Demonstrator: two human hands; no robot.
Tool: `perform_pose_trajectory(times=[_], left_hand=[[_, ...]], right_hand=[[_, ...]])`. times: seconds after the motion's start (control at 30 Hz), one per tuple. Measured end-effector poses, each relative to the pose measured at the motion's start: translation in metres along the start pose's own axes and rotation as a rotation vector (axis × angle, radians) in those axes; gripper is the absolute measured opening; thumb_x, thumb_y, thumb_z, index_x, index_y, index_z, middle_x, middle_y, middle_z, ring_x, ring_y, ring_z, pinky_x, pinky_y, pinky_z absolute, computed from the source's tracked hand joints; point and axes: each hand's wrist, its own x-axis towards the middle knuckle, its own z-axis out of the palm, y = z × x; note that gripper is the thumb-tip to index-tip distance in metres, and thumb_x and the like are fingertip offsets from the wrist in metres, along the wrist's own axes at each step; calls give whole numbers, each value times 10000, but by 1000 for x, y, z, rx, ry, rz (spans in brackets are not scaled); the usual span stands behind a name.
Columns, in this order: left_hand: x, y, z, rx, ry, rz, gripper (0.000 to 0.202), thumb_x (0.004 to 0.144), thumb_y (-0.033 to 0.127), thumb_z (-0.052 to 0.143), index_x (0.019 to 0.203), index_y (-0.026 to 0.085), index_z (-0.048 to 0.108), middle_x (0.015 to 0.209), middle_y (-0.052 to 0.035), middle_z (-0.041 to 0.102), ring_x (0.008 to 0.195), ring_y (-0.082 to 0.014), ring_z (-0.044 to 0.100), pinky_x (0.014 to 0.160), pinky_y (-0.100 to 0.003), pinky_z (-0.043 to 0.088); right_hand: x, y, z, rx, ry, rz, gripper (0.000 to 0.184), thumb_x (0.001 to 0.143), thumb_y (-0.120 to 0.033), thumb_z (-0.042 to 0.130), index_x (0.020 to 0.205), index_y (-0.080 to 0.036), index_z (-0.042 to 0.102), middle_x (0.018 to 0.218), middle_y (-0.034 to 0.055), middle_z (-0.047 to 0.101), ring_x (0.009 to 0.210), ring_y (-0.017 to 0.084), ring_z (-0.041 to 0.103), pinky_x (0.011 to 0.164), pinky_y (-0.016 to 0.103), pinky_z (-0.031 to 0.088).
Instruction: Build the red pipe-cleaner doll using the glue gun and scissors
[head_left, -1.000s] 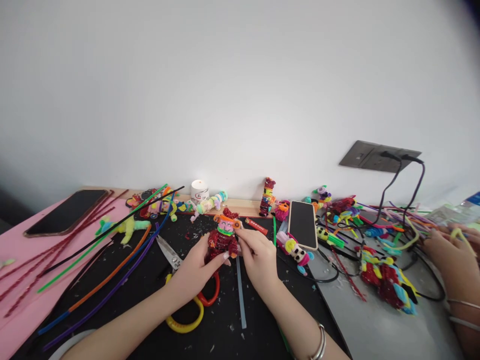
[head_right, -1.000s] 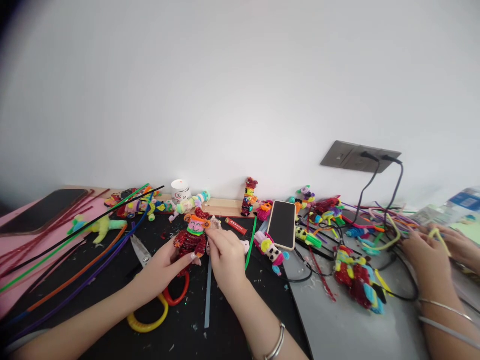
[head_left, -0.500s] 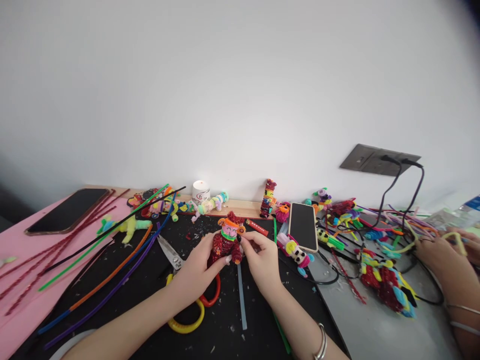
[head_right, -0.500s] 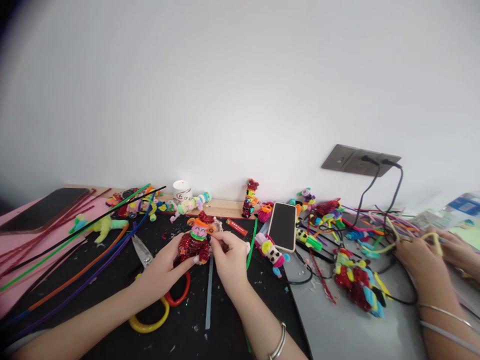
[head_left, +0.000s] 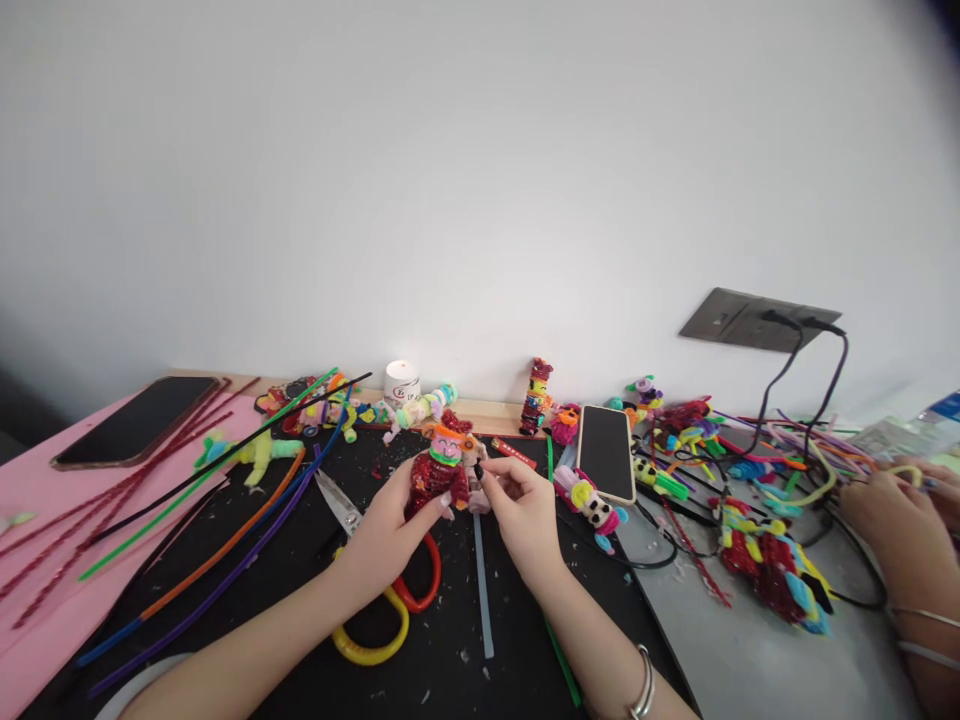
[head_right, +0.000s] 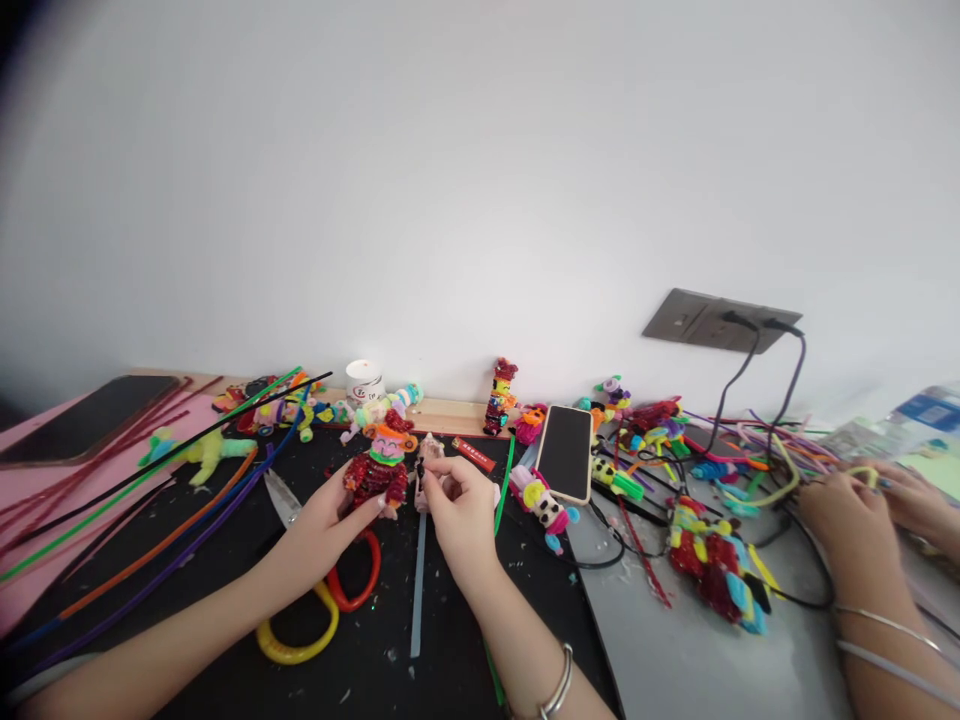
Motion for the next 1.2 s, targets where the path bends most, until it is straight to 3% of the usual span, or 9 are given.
perform_pose_trajectory(times=[0.1, 0.2, 0.37, 0.57, 0.7, 0.77, 0.87, 1.07, 1.2], left_hand=[[4, -1, -6, -64, 122, -34, 229, 868, 352, 526, 1042, 202, 526, 854, -36, 655, 801, -220, 636, 801, -380, 480], [9, -2, -15, -32, 259, -24, 177, 857, 365, 532, 911, 197, 542, 811, -22, 634, 785, -207, 614, 801, -359, 461], [17, -2, -24, -9, 342, -52, 186, 858, 376, 521, 847, 192, 539, 744, 0, 604, 745, -192, 588, 783, -339, 445], [17, 1, -23, -18, 335, -56, 158, 843, 355, 545, 823, 198, 545, 737, 8, 602, 754, -188, 585, 788, -320, 435], [17, 1, -22, -140, 290, -99, 168, 818, 357, 571, 802, 192, 548, 668, 19, 593, 680, -178, 574, 717, -303, 441], [18, -2, -22, -233, 265, -129, 175, 813, 361, 580, 816, 190, 544, 639, 27, 589, 644, -170, 564, 680, -293, 436], [20, -7, -24, -325, 265, -163, 170, 801, 340, 606, 849, 193, 537, 617, 41, 584, 621, -158, 553, 659, -283, 422], [25, -3, -29, -467, 339, -194, 194, 720, 258, 673, 833, 186, 533, 604, 56, 555, 578, -120, 512, 609, -255, 395], [27, 3, -28, -516, 346, -202, 242, 670, 265, 706, 811, 171, 532, 610, 62, 539, 526, -93, 476, 555, -239, 362]], right_hand=[[0, -1, -2, -185, -45, -184, 116, 778, -179, 565, 784, -170, 681, 621, -13, 557, 515, 104, 487, 493, 219, 396], [-1, -4, -3, -378, -168, -370, 134, 789, -139, 577, 793, -188, 702, 739, 18, 611, 650, 125, 568, 598, 229, 435], [-6, -5, -2, -711, -338, -485, 139, 801, -150, 611, 812, -217, 732, 784, 29, 619, 728, 151, 589, 636, 247, 424], [-6, -9, -4, -792, -383, -442, 189, 846, -188, 556, 849, -239, 738, 823, 39, 598, 734, 159, 568, 638, 258, 421], [-2, -11, -8, -712, -197, -387, 316, 807, -115, 473, 1038, -202, 669, 1003, 80, 588, 925, 201, 549, 808, 301, 440], [0, -10, -10, -796, -122, -298, 423, 722, -87, 488, 1110, -188, 623, 1115, 101, 560, 1009, 242, 516, 866, 356, 417], [0, -7, -12, -965, -123, -144, 496, 667, -117, 512, 1152, -197, 579, 1196, 121, 524, 1047, 295, 491, 855, 419, 394], [2, -4, -14, -1065, -179, -36, 548, 707, -184, 527, 1254, -168, 500, 1175, 155, 536, 1065, 317, 504, 842, 432, 382], [7, 0, -16, -996, -167, -5, 431, 709, -211, 555, 1136, -157, 579, 1094, 140, 620, 1056, 326, 533, 843, 433, 395]])
